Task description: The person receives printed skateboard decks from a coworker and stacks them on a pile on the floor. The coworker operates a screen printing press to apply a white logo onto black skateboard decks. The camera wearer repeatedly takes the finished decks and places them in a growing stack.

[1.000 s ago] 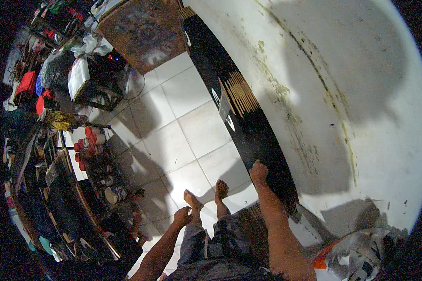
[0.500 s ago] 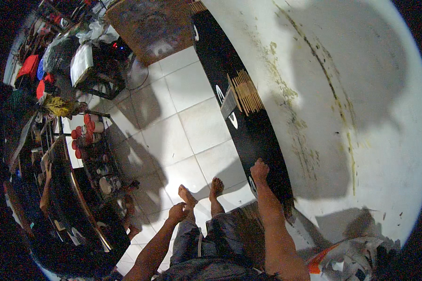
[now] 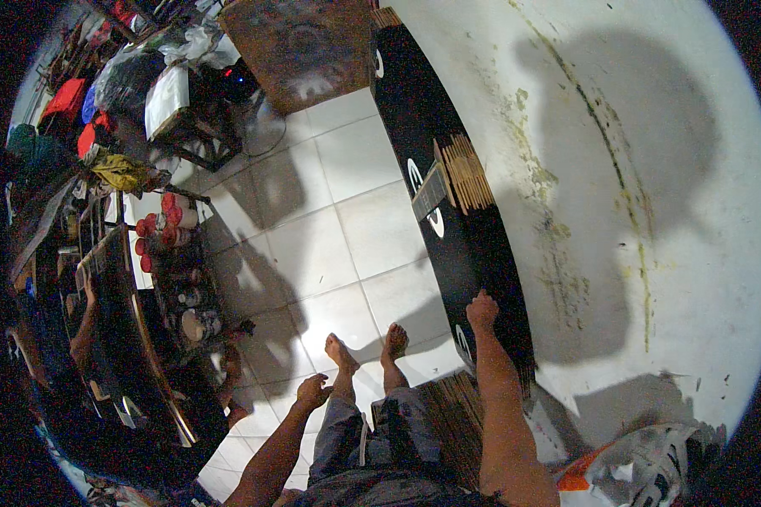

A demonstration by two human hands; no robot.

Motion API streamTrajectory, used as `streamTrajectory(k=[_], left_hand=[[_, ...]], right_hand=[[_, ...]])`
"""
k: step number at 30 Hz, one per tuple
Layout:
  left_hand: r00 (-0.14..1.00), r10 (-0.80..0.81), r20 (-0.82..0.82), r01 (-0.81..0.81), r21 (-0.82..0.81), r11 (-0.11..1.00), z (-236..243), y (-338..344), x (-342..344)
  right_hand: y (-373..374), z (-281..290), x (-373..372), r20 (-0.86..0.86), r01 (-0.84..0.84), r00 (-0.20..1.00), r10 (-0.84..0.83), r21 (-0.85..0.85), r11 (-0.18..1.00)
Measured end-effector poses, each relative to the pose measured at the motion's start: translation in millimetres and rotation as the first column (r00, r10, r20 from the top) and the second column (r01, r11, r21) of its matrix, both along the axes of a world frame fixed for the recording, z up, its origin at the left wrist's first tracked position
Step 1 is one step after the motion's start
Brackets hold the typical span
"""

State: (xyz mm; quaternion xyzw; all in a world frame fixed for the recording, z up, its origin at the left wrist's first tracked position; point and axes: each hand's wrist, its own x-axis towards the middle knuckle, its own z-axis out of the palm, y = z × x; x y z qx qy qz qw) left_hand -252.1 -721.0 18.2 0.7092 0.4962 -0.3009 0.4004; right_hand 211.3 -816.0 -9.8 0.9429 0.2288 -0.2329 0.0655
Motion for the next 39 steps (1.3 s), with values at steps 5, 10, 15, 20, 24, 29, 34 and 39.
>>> streamTrajectory(k=[5,10,15,20,24,29,34,39], left_hand=[[1.000,0.015,0.003,-0.015,0.010,1.000,-8.3,-7.6,-15.8],[0.999,0.035,-0.006,-0.035,-0.027,0.999,-7.1,-11.3,-20.6],[0.997,0.071,0.028,-0.071,0.010,0.997,-4.5,-12.1,-17.7],[0.997,0.067,0.034,-0.068,0.019,0.997,-8.6,-11.5,-14.3],[0.995,0.087,0.054,-0.088,0.017,0.996,-7.3,-11.0,-12.4],[0.997,0.076,0.013,-0.076,0.020,0.997,-3.7,-11.8,-10.8],[0.998,0.064,0.022,-0.064,0.029,0.998,-7.2,-15.3,-13.0],[0.998,0.049,0.042,-0.051,0.032,0.998,-10.9,-17.6,-9.2]], right_hand=[[-2.0,-3.2,-5.9,0.049,-0.008,0.999,0.006,0.042,0.999],[-5.4,-8.2,2.6,-0.034,0.026,0.999,-0.025,0.029,0.999],[-12.4,-22.0,6.2,0.060,-0.017,0.998,0.011,0.105,0.994],[-14.0,-20.8,7.4,0.068,-0.003,0.998,-0.005,0.113,0.994],[-12.5,-14.2,8.1,0.028,-0.019,0.999,0.016,0.123,0.992],[-10.7,-15.0,7.2,0.052,-0.009,0.999,0.003,0.120,0.993],[-8.7,-9.4,8.3,0.042,-0.012,0.999,0.008,0.110,0.994],[-4.3,7.8,3.8,-0.054,0.063,0.997,-0.057,0.101,0.993]])
